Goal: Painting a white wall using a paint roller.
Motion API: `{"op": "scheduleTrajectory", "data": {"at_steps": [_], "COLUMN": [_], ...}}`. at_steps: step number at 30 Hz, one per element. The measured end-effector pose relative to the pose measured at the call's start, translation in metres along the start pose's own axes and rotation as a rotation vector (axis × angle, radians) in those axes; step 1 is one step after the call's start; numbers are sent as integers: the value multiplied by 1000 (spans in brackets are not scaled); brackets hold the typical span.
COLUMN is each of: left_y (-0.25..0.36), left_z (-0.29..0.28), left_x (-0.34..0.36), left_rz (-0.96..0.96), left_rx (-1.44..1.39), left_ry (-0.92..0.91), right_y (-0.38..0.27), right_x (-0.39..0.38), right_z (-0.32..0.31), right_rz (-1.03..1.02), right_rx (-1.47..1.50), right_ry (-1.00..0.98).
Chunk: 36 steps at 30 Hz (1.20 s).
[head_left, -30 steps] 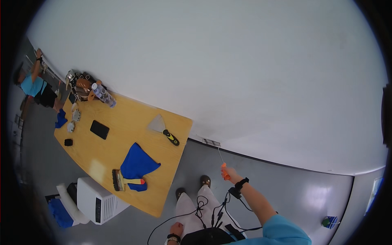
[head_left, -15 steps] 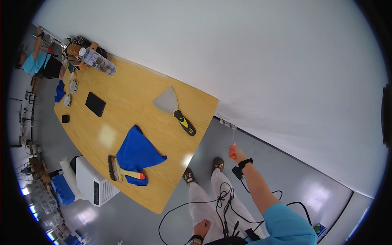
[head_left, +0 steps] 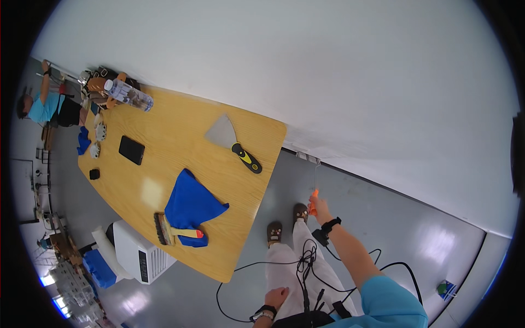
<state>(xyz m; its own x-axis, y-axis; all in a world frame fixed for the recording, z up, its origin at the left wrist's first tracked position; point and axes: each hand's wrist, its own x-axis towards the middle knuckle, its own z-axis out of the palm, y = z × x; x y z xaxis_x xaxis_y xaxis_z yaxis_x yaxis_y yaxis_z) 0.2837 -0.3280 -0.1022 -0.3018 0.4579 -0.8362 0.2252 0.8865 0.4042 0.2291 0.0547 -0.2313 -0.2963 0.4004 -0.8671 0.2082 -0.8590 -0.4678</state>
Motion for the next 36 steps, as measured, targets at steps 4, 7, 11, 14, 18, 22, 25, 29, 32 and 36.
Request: {"op": "scheduleTrajectory", "data": {"at_steps": [4, 7, 11, 14, 18, 22, 25, 29, 32, 36], "left_y": [-18, -21, -28, -30, -34, -30, -33, -36, -41, -38], "left_z": [-20, -39, -53, -57, -58, -61, -70, -66, -55, -36], "left_x": [4, 10, 21, 28, 41, 44, 31, 21, 17, 13], "left_rz": [64, 98, 198, 233, 288, 308, 253, 154, 84, 20], "left_rx": [103, 95, 137, 209, 340, 371, 409, 377, 375, 398], "left_ry": [-28, -56, -47, -86, -124, -227, -237, -254, -321, -381], "right_y": [12, 17, 29, 32, 30, 32, 44, 53, 44, 41], "right_x": [-87, -157, -234, -287, -335, -326, -274, -168, -95, -7], "right_z": [-7, -11, -18, -13, -9, -14, -18, -30, -40, -63], "right_rz": [4, -14, -97, -154, -215, -166, -146, -117, -41, -2], "right_rx": [-30, -85, -76, -45, 31, 17, 21, 58, 59, 115], "right_ry": [-36, 25, 53, 28, 26, 46, 25, 77, 87, 106]}}
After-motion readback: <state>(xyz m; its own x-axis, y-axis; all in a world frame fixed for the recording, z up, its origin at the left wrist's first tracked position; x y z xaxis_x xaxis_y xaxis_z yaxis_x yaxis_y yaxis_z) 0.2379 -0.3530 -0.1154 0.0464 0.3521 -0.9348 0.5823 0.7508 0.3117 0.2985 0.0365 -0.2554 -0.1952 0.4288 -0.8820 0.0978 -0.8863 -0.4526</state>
